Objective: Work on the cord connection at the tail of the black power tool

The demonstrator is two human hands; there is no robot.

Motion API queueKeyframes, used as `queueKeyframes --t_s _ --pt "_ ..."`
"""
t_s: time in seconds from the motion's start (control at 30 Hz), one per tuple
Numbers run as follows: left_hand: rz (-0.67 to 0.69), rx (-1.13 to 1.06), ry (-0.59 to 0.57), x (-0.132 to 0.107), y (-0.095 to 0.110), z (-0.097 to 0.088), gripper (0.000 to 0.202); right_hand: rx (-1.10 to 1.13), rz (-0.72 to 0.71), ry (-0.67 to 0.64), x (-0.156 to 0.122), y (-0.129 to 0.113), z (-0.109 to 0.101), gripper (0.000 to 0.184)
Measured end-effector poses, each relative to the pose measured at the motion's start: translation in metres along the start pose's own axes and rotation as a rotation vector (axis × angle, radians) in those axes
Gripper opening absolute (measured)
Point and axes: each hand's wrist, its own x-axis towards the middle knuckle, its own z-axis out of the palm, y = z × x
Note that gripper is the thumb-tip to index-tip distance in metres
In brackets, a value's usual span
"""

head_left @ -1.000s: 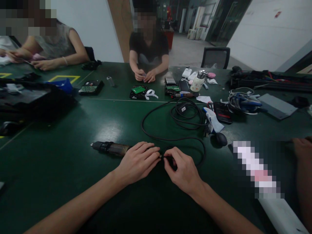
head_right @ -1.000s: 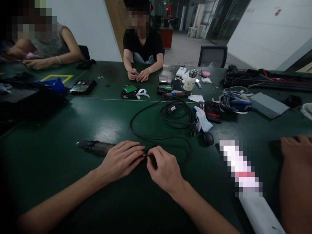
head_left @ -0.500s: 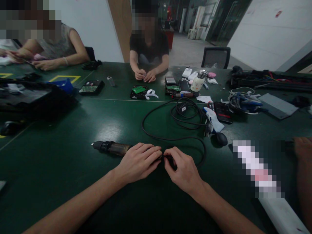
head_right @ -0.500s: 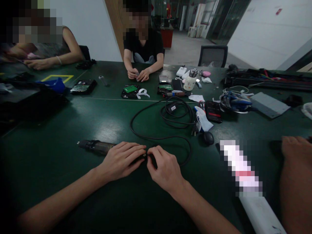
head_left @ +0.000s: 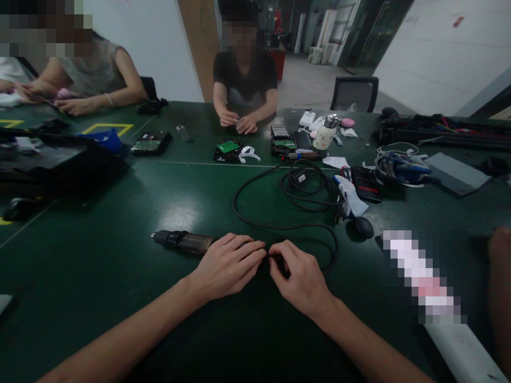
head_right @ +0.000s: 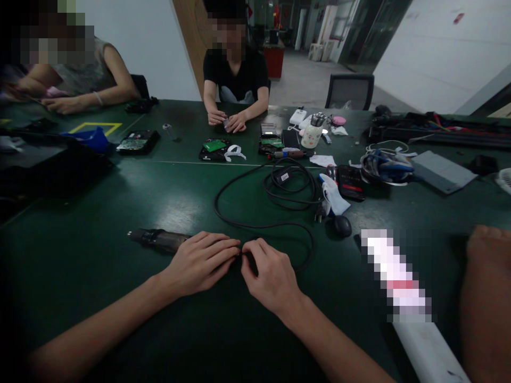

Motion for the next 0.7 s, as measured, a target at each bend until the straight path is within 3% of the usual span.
queueKeyframes --t_s 0.5,0.6,0.7 --pt "-0.074 -0.008 0.004 0.003 0.0 0.004 0.016 0.004 0.007 -0.002 0.0 0.001 0.002 0.01" --pt "-0.085 -0.093 0.074 0.012 0.008 -0.015 0.016 0.018 0.005 0.001 0.001 0.0 0.001 0.01" --pt "-0.013 -0.159 0.244 0.009 0.031 -0.054 0.02 0.021 0.018 0.0 0.001 0.0 0.001 0.009"
